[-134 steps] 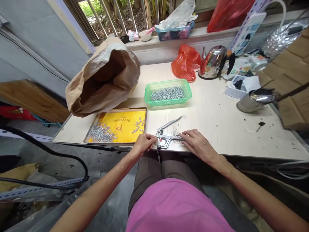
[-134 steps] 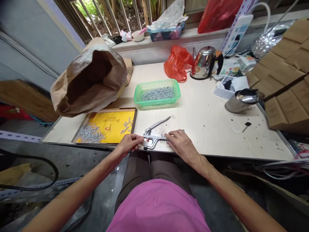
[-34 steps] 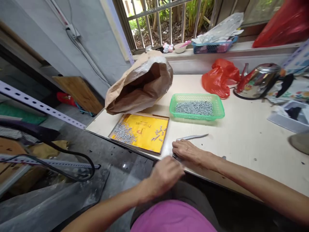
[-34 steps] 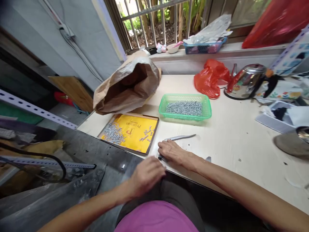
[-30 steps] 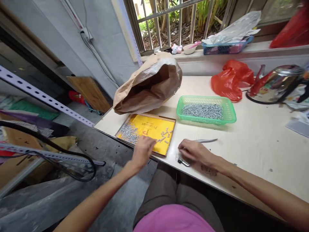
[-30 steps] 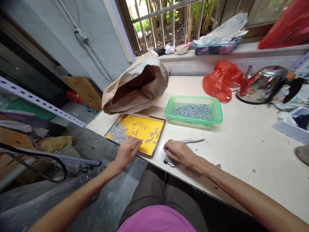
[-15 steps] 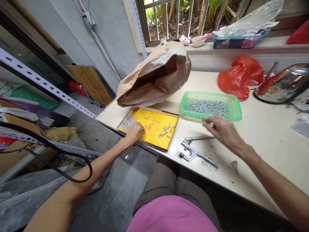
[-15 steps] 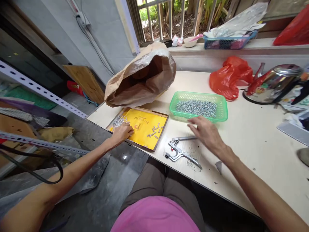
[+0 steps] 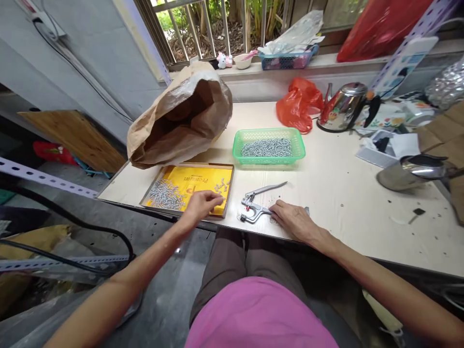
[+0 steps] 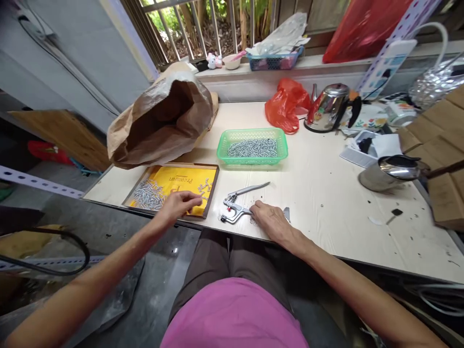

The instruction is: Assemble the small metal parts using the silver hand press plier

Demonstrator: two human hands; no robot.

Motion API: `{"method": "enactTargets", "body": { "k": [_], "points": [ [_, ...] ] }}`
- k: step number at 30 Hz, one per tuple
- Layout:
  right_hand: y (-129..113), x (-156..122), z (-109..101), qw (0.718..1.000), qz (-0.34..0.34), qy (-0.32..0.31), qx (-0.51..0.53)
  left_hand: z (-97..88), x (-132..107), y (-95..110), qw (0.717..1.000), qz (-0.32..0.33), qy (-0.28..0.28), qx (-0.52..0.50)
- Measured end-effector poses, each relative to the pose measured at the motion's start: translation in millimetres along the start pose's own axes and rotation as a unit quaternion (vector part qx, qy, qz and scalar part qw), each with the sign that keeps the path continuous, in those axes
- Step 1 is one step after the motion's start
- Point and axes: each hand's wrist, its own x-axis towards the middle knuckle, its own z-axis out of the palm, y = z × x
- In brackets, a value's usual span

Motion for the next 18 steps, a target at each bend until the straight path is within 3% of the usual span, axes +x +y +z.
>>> {"method": "enactTargets", "body": {
  "k": [3,6,9,18],
  "points": [
    [1,-1,-6,0.999,-0.01,-0.005,-0.043,47.4,-4,17,0.996,-0.006,-0.063,-0.06],
    [5,-4,-11,0.997,-0.012,-0.012,-0.072,76.9,-3,25,0.991,-0.026,-0.106,-0.073],
    [11,-6,-9,0.997,-0.014,-0.002,-0.08,85.6,-1,29,0.988,-0.046,-0.134,-0.063],
    [11,-7,-8,0.996,0.002,-0.004,-0.088,87.0,0,26,0.98,-0.076,-0.184,-0.029]
  ]
}}
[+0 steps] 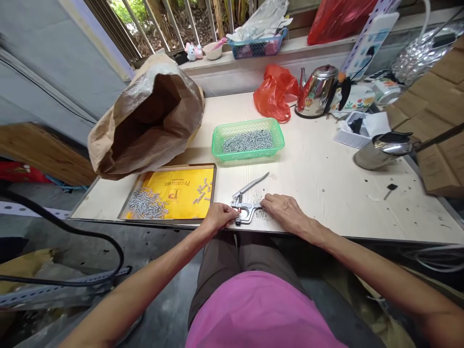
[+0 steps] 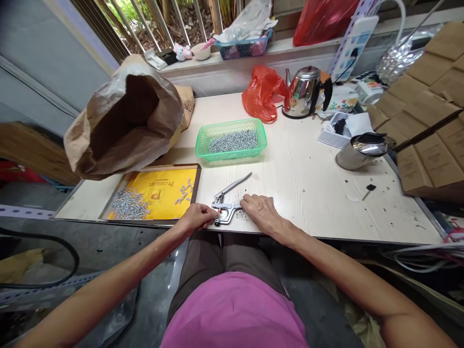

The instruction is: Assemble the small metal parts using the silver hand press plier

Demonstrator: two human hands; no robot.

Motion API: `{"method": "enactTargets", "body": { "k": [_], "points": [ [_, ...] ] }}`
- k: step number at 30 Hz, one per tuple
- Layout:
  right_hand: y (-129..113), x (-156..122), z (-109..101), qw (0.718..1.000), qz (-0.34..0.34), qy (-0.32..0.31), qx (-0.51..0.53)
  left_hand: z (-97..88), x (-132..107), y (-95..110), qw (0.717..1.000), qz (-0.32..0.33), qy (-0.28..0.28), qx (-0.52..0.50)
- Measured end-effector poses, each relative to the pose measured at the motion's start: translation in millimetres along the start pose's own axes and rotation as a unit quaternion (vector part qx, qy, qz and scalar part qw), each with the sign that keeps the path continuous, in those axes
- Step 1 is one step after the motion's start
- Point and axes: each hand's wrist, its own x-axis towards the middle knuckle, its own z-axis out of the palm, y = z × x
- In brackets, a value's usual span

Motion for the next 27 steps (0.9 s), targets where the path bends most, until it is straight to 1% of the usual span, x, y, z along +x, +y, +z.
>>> {"method": "enactTargets", "body": {
  "k": [3,8,11,14,18,21,24,27],
  "points": [
    [-2,-1,-5,1.0,-0.001,-0.009,-0.005,-0.7,3,-1,1.0,-0.017,-0.02,-0.007],
    [-3,-1,-11,1.0,-0.007,-0.024,0.002,-5.6,3,1,0.997,-0.012,-0.075,0.013],
    [-2,-1,-10,1.0,-0.014,-0.022,0.006,-6.7,2,3,0.996,-0.011,-0.091,0.017],
    [-1,-1,-8,1.0,-0.016,-0.014,0.008,-5.6,2,8,0.995,-0.017,-0.091,0.021],
    [-1,-1,-6,1.0,-0.016,-0.007,0.001,-3.3,1,11,0.994,-0.041,-0.095,0.02],
    [-1,-1,-4,1.0,-0.018,-0.005,-0.006,-1.5,0,9,0.994,-0.055,-0.091,0.004],
    [-2,0,-2,1.0,-0.02,-0.002,-0.004,0.9,-1,4,0.996,-0.051,-0.072,-0.022],
    [-2,-1,-4,1.0,-0.021,-0.004,-0.001,2.9,-2,1,0.997,-0.056,-0.059,-0.018]
  ]
}}
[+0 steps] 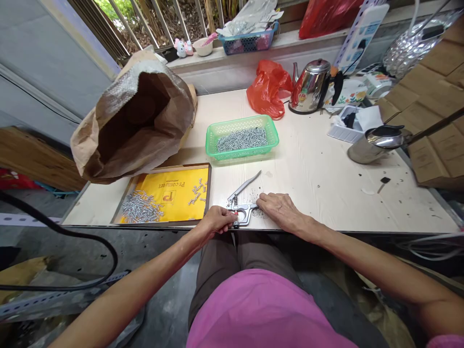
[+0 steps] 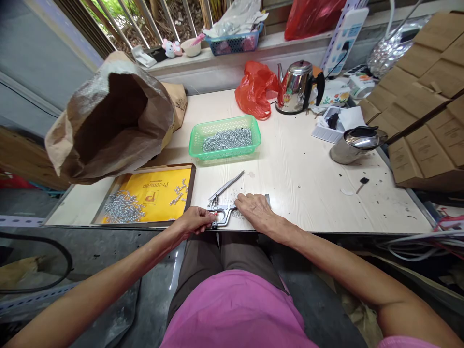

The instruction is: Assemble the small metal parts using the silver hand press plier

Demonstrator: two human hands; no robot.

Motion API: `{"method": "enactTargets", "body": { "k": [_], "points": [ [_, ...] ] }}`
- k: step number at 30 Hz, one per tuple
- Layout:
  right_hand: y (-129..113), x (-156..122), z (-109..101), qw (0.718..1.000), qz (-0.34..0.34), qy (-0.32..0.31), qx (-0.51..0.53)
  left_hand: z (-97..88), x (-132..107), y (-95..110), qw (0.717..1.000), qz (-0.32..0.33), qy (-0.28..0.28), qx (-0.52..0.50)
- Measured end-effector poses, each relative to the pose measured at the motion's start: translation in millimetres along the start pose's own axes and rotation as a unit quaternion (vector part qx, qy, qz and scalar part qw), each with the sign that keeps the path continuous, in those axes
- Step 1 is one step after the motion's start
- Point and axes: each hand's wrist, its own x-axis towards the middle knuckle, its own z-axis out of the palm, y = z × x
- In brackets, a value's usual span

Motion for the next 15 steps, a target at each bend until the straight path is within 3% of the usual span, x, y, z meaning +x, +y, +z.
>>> {"method": "enactTargets", "body": {
  "k": [4,8,12,15],
  "points": [
    [7,1,-9,0.999,-0.001,-0.006,0.044,0.2,0,-1,1.0,-0.015,-0.005,0.013],
    [31,19,-12,0.997,-0.022,0.04,0.066,-0.1,1,-3,1.0,-0.01,-0.005,0.012],
    [54,46,-8,0.996,-0.062,-0.027,0.058,1.6,0,-3,1.0,-0.011,0.006,0.019],
    [56,54,-9,0.994,-0.077,-0.045,0.059,3.1,0,-4,1.0,-0.011,0.013,0.013]
  ]
}}
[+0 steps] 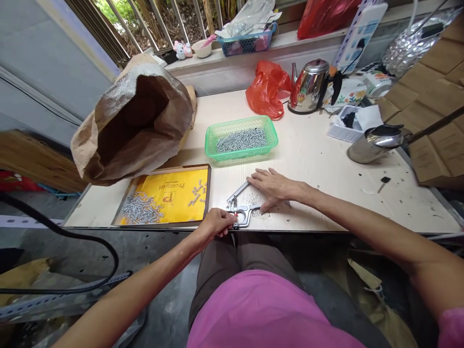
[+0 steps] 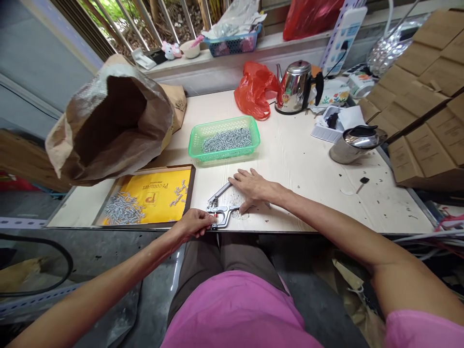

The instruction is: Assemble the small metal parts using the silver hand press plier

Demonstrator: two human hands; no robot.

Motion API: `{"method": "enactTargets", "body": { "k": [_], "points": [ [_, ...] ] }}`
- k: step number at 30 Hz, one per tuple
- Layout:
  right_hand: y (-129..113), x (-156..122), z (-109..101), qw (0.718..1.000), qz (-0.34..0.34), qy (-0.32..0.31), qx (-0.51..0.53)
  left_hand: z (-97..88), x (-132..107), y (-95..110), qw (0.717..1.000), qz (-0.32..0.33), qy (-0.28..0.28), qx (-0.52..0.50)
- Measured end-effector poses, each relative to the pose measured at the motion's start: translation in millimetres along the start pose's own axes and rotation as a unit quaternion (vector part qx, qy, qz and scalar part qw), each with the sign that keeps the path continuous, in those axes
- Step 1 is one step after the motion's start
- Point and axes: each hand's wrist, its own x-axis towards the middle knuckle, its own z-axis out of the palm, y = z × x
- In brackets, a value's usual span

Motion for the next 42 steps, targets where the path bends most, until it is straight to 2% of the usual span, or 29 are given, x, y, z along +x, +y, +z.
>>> {"method": "enactTargets", "body": {
  "k": [7,9,11,13,15,18,22,27,34,37,40,42],
  "points": [
    [-15,-12,-2,0.999,0.008,0.033,-0.028,-0.1,-4,-4,0.999,-0.006,0.013,0.034],
    [-18,-17,0,0.999,0.01,0.037,-0.033,2.1,-11,-3,0.992,0.041,0.059,0.1],
    [-22,-22,2,0.998,0.012,0.048,-0.035,7.3,-17,1,0.957,0.148,0.151,0.198],
    [-25,-24,3,0.997,0.014,0.061,-0.036,15.0,-16,10,0.894,0.262,0.217,0.291],
    [-27,-26,5,0.997,0.017,0.071,-0.034,22.9,-7,21,0.844,0.34,0.209,0.358],
    [-26,-27,6,0.997,0.027,0.066,-0.025,28.5,15,39,0.812,0.392,0.147,0.406],
    [-21,-32,5,0.997,0.053,0.051,-0.016,24.0,30,53,0.801,0.393,0.097,0.442],
    [-27,-39,5,0.996,0.063,0.056,-0.026,24.5,25,52,0.798,0.374,0.108,0.46],
    [-37,-38,22,0.994,0.069,0.086,-0.017,30.9,21,50,0.797,0.36,0.121,0.469],
    [-30,-38,18,0.992,0.077,0.102,-0.011,29.8,21,49,0.796,0.368,0.133,0.461],
    [-16,-39,10,0.995,0.034,0.097,0.01,36.2,19,39,0.797,0.384,0.17,0.434],
    [-5,-37,9,0.995,0.005,0.099,0.031,47.6,15,26,0.788,0.405,0.204,0.416]
  ]
}}
